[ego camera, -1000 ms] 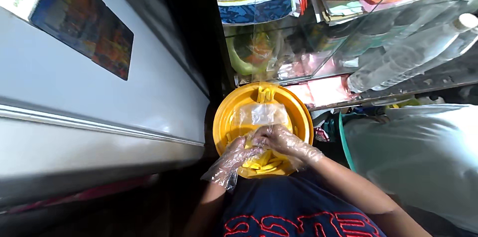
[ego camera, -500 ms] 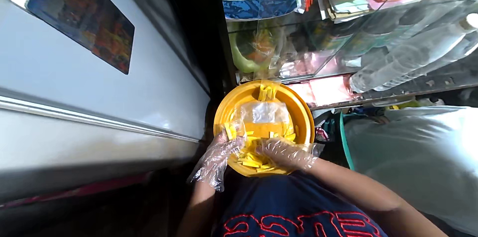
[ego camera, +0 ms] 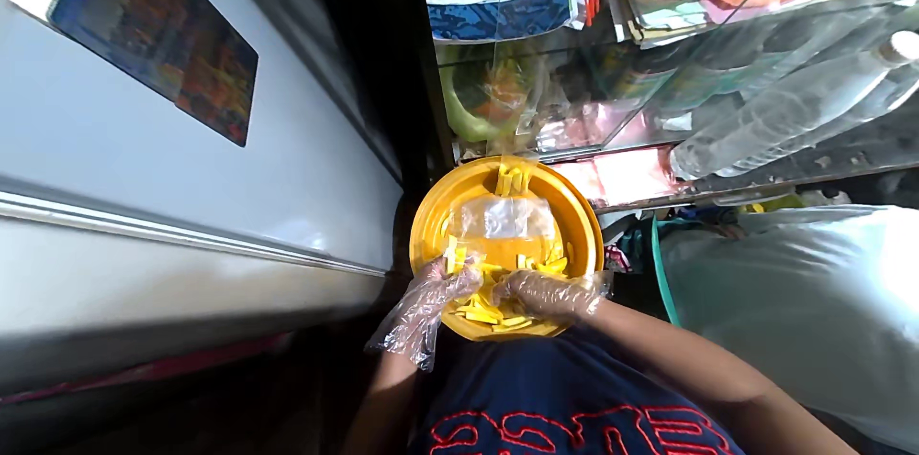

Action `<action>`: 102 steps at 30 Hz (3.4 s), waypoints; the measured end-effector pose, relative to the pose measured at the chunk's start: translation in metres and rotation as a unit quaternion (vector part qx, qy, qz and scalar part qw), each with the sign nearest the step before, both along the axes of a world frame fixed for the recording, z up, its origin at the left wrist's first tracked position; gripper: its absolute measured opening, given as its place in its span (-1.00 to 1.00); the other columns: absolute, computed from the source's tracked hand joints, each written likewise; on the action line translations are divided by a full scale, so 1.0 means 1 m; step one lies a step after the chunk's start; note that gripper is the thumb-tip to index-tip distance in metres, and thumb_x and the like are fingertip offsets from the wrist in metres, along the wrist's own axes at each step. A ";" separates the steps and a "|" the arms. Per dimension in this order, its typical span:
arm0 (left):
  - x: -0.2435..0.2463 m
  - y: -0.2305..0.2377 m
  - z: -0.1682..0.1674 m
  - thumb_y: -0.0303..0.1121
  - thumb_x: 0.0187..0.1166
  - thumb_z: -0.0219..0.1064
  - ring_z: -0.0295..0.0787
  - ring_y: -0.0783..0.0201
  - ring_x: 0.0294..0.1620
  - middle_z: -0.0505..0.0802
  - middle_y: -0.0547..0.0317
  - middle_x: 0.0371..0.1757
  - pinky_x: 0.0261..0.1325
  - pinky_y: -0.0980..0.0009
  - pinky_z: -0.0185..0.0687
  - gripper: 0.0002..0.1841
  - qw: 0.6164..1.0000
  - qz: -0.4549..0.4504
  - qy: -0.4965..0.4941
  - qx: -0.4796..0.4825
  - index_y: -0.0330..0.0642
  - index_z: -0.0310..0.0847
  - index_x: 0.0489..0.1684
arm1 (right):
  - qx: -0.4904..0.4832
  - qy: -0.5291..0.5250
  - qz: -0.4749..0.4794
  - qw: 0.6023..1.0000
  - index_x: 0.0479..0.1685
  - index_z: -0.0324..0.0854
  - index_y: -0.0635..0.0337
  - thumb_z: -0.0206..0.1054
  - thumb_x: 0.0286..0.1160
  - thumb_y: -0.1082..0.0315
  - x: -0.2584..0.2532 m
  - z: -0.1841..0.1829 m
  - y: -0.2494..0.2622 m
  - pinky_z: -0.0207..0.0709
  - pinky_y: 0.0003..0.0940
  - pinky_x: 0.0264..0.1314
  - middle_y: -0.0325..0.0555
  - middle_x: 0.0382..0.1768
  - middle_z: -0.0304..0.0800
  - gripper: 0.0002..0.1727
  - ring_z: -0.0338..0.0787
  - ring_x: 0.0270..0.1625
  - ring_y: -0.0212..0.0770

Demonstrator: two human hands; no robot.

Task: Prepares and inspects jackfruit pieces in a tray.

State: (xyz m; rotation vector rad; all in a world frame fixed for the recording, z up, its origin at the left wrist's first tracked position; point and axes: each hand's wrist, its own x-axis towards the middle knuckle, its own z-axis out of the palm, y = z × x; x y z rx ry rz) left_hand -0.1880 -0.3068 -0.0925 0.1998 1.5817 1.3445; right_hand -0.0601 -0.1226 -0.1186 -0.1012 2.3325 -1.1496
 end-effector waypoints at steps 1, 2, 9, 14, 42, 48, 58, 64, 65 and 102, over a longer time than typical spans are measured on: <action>0.001 0.001 0.003 -0.55 0.58 0.36 0.87 0.28 -0.06 0.83 0.00 0.10 0.05 0.38 0.83 -0.57 1.000 -0.007 -0.006 -0.003 -0.37 0.47 0.42 | -0.027 -0.001 -0.031 0.999 0.11 0.77 0.30 0.38 0.47 0.50 -0.001 0.000 0.005 0.47 0.15 0.47 0.25 0.15 0.78 -0.73 0.73 0.28 0.19; 0.001 0.002 0.006 -0.56 0.58 0.35 0.88 0.30 -0.10 0.83 0.01 0.08 0.02 0.40 0.84 -0.57 1.000 -0.017 -0.004 -0.008 -0.38 0.45 0.43 | -0.055 -0.012 -0.065 0.996 0.09 0.77 0.33 0.38 0.48 0.50 -0.001 0.001 0.010 0.48 0.07 0.47 0.23 0.15 0.78 -0.75 0.74 0.27 0.11; -0.004 0.005 0.005 -0.32 0.54 0.45 0.77 0.35 0.15 0.81 0.02 0.19 0.32 0.33 0.66 -0.50 0.973 -0.160 0.150 -0.078 -0.28 0.52 0.45 | -0.210 -0.100 -0.305 0.923 -0.02 0.66 0.31 0.27 0.55 0.58 0.011 0.023 0.051 0.66 -0.47 -0.09 -0.18 -0.22 0.75 -0.86 0.72 -0.27 -0.43; -0.005 0.010 0.004 -0.20 0.54 0.47 0.74 0.19 0.29 0.79 -0.06 0.27 0.48 0.13 0.55 -0.39 0.937 -0.260 0.203 -0.116 -0.26 0.46 0.54 | -0.247 -0.044 -0.388 0.887 -0.04 0.66 0.29 0.30 0.51 0.61 0.016 0.033 0.063 0.67 -0.45 -0.09 -0.17 -0.32 0.77 -0.85 0.74 -0.29 -0.37; 0.012 0.022 0.003 -0.37 0.47 0.50 0.76 0.45 0.16 0.77 0.07 0.26 0.28 0.45 0.68 -0.44 0.973 -0.214 0.087 0.015 -0.25 0.48 0.48 | -0.057 0.039 -0.236 0.969 -0.28 0.77 0.15 0.54 0.41 0.40 -0.008 0.077 0.060 0.62 -0.27 -0.17 -0.16 -0.36 0.75 -0.94 0.70 -0.31 -0.31; 0.012 0.022 0.006 -0.31 0.47 0.50 0.74 0.48 0.07 0.79 0.09 0.12 0.24 0.47 0.66 -0.46 0.965 -0.235 0.114 0.001 -0.31 0.49 0.41 | -0.064 0.055 -0.240 0.967 -0.30 0.75 0.17 0.52 0.40 0.46 -0.011 0.081 0.066 0.60 -0.26 -0.19 -0.11 -0.36 0.73 -0.95 0.69 -0.30 -0.26; 0.018 0.030 0.008 -0.36 0.43 0.54 0.72 0.51 0.16 0.78 0.06 0.20 0.33 0.53 0.60 -0.33 0.964 -0.242 0.114 0.005 -0.37 0.37 0.54 | -0.030 0.042 -0.117 0.992 -0.05 0.79 0.21 0.41 0.54 0.45 -0.026 0.090 0.049 0.64 -0.15 0.09 -0.04 -0.18 0.82 -0.88 0.77 -0.09 -0.19; 0.018 0.029 0.004 -0.40 0.40 0.55 0.76 0.47 0.17 0.77 0.02 0.27 0.29 0.51 0.68 -0.27 0.979 -0.192 0.059 0.032 -0.34 0.31 0.61 | -0.004 0.099 -0.108 0.989 -0.01 0.83 0.22 0.35 0.56 0.50 -0.023 0.090 0.046 0.62 -0.12 0.27 0.03 -0.05 0.82 -0.82 0.78 0.06 -0.10; 0.018 0.030 0.005 -0.38 0.41 0.55 0.76 0.44 0.18 0.75 0.00 0.29 0.29 0.49 0.68 -0.28 0.979 -0.195 0.058 0.020 -0.34 0.33 0.60 | 0.003 0.101 -0.108 0.989 -0.04 0.84 0.23 0.35 0.57 0.49 -0.023 0.090 0.043 0.63 -0.11 0.25 0.03 -0.08 0.83 -0.84 0.79 0.03 -0.10; 0.005 0.017 -0.011 -0.42 0.46 0.51 0.82 0.32 0.13 0.81 0.03 0.24 0.22 0.40 0.75 -0.29 0.994 -0.103 0.029 -0.038 -0.25 0.28 0.65 | 0.046 -0.092 -0.204 0.973 0.01 0.76 0.28 0.44 0.52 0.38 0.021 0.047 0.061 0.61 0.06 0.24 0.12 -0.05 0.81 -0.80 0.78 0.04 0.01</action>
